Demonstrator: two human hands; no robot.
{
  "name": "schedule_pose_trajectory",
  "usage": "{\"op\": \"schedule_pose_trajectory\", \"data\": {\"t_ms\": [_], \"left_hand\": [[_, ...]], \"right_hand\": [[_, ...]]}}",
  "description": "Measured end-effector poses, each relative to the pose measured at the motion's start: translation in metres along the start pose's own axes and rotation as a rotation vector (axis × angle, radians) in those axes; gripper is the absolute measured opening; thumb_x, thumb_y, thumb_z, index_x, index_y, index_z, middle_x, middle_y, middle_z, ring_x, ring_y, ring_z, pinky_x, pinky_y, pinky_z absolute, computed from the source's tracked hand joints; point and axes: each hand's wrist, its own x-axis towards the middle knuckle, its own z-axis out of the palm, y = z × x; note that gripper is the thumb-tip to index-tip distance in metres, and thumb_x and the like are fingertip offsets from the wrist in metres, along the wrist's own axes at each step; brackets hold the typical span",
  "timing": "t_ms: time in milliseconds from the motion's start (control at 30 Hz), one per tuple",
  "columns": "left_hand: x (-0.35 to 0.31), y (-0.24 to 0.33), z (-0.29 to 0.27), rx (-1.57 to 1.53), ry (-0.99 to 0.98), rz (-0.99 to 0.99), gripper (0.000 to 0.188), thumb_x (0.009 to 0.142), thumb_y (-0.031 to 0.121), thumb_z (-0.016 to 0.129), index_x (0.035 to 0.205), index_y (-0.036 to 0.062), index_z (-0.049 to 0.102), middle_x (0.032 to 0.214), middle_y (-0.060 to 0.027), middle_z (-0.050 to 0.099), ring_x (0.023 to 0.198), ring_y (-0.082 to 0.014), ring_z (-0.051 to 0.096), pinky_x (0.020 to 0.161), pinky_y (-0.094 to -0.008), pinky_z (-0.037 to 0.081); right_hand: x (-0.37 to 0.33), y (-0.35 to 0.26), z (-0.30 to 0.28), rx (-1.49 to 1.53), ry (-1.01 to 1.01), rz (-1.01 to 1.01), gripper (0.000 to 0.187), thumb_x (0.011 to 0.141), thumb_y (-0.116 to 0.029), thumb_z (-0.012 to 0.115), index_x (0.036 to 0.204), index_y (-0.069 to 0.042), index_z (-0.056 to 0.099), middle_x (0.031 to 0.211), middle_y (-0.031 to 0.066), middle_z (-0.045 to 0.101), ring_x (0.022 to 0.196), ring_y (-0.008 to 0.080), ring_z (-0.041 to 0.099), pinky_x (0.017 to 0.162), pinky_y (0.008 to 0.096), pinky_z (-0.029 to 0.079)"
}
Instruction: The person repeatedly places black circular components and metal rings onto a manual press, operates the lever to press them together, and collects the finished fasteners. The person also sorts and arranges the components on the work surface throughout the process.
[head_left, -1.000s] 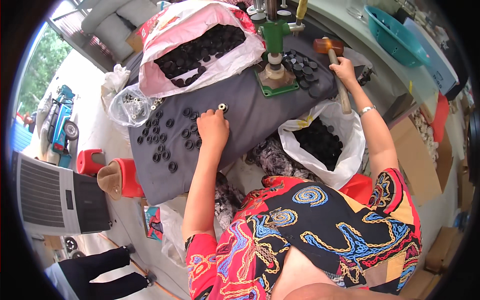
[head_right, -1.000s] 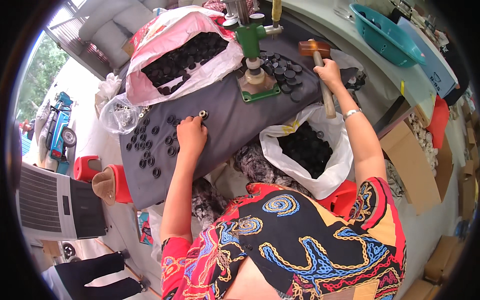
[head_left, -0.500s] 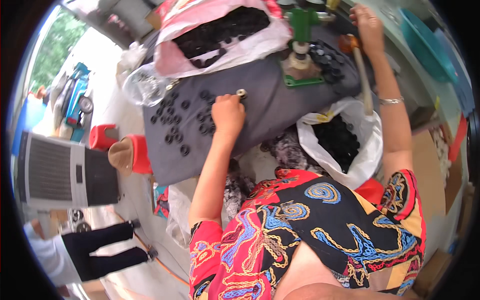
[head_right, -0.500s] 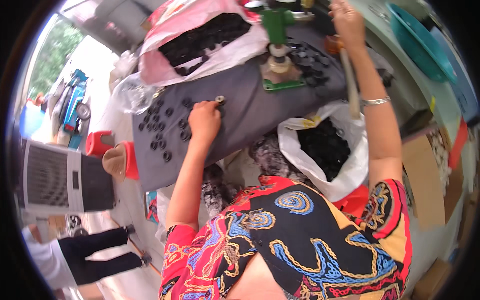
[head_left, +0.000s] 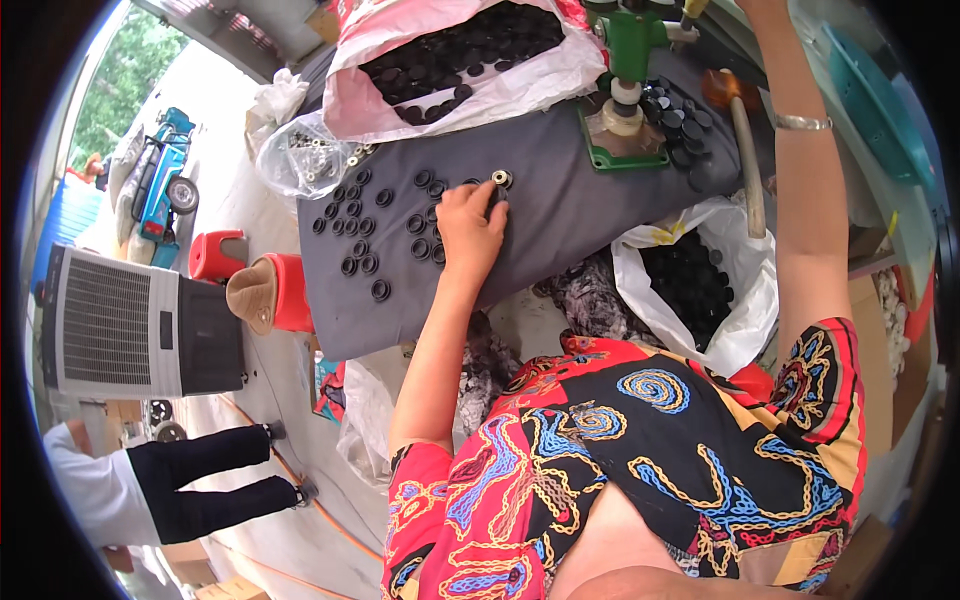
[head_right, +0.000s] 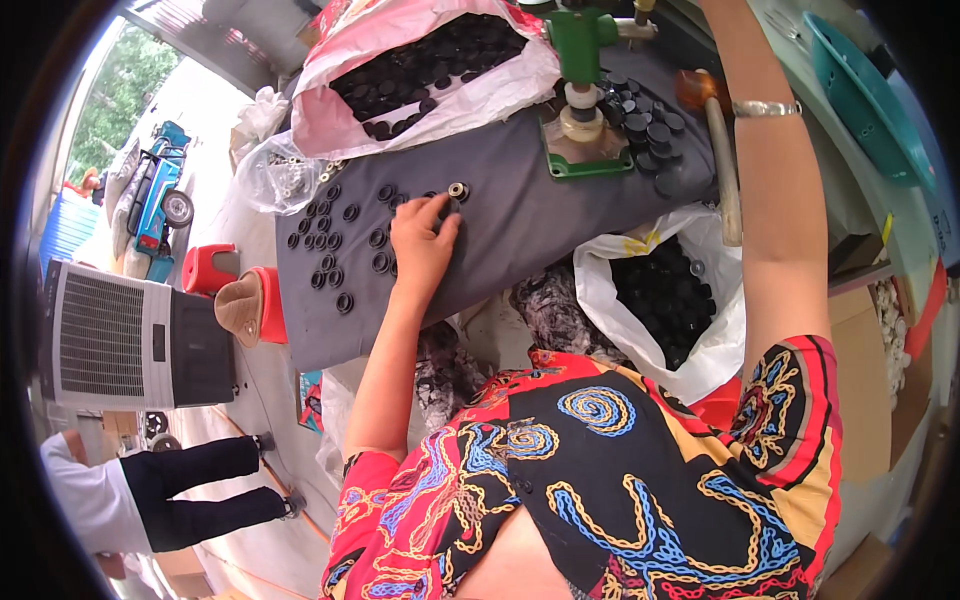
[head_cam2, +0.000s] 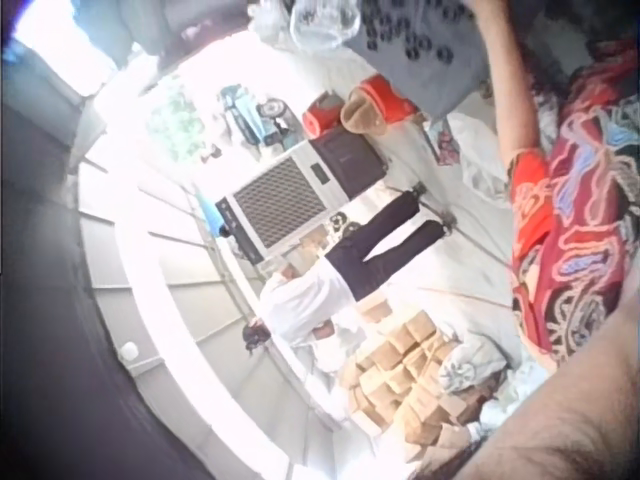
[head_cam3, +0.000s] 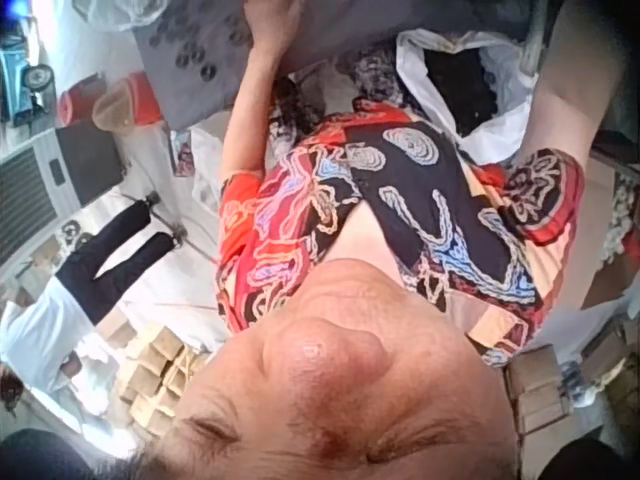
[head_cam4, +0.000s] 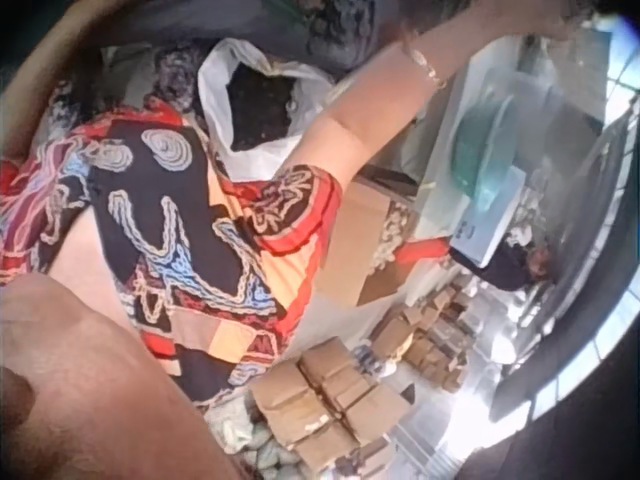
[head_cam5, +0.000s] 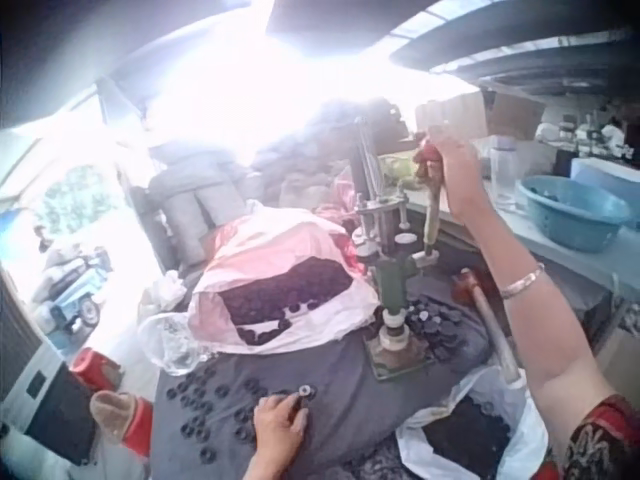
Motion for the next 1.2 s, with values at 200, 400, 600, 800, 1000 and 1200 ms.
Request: {"op": "schedule_pose_trajectory", "data": {"t_ms": [200,400,600,800,1000,1200], "left_hand": [[0.018,-0.006,0.015,0.087,0.038,0.010,0.029,0.074,0.011,0.072,0.103,0.0080,0.070,0.096,-0.0070,0.063,0.093,-0.0268,0.055,0.081,-0.0400,0.041],[0.015,-0.010,0.024,0.219,0.001,0.015,0.026,0.075,0.013,0.071,0.101,0.0106,0.071,0.095,-0.0056,0.064,0.093,-0.0252,0.055,0.079,-0.0397,0.039],[0.017,-0.011,0.028,0.247,0.019,0.089,0.025,0.073,0.014,0.072,0.098,0.0117,0.071,0.090,-0.0042,0.066,0.091,-0.0241,0.057,0.078,-0.0406,0.038],[0.015,-0.008,0.023,0.286,0.011,0.130,0.028,0.072,0.016,0.074,0.099,0.0118,0.070,0.090,-0.0026,0.067,0.091,-0.0224,0.058,0.078,-0.0396,0.038],[0.021,-0.006,0.022,0.288,-0.024,0.133,0.029,0.069,0.016,0.076,0.098,0.0117,0.071,0.087,-0.0020,0.068,0.088,-0.0217,0.058,0.079,-0.0388,0.039],[0.033,0.004,0.031,0.070,0.041,0.131,0.041,0.067,0.011,0.075,0.107,0.0100,0.067,0.086,-0.0059,0.067,0.086,-0.0252,0.058,0.079,-0.0396,0.041]], "right_hand": [[0.001,-0.001,0.008,-0.081,-0.047,0.025,0.033,0.094,-0.037,0.051,0.077,-0.009,0.059,0.061,0.0003,0.052,0.051,0.0099,0.051,0.047,0.0254,0.041],[-0.016,-0.015,0.026,-0.197,0.002,-0.070,0.035,0.094,-0.038,0.051,0.075,-0.010,0.059,0.060,-0.0001,0.051,0.049,0.0095,0.049,0.045,0.0252,0.040],[-0.015,-0.016,0.025,-0.175,0.014,-0.102,0.035,0.094,-0.038,0.052,0.076,-0.009,0.060,0.060,-0.0003,0.051,0.048,0.0099,0.050,0.044,0.0248,0.040],[-0.020,-0.020,0.033,-0.161,0.050,-0.048,0.033,0.093,-0.037,0.052,0.082,-0.007,0.062,0.061,0.0004,0.054,0.048,0.0110,0.052,0.044,0.0251,0.043],[-0.004,-0.033,0.027,-0.097,-0.007,-0.017,0.033,0.093,-0.035,0.050,0.088,-0.005,0.062,0.063,0.0023,0.055,0.047,0.0121,0.051,0.043,0.0254,0.042],[-0.003,-0.033,0.033,-0.057,-0.069,0.066,0.033,0.094,-0.035,0.047,0.086,-0.006,0.059,0.059,0.0027,0.051,0.044,0.0112,0.049,0.039,0.0243,0.038]]}}
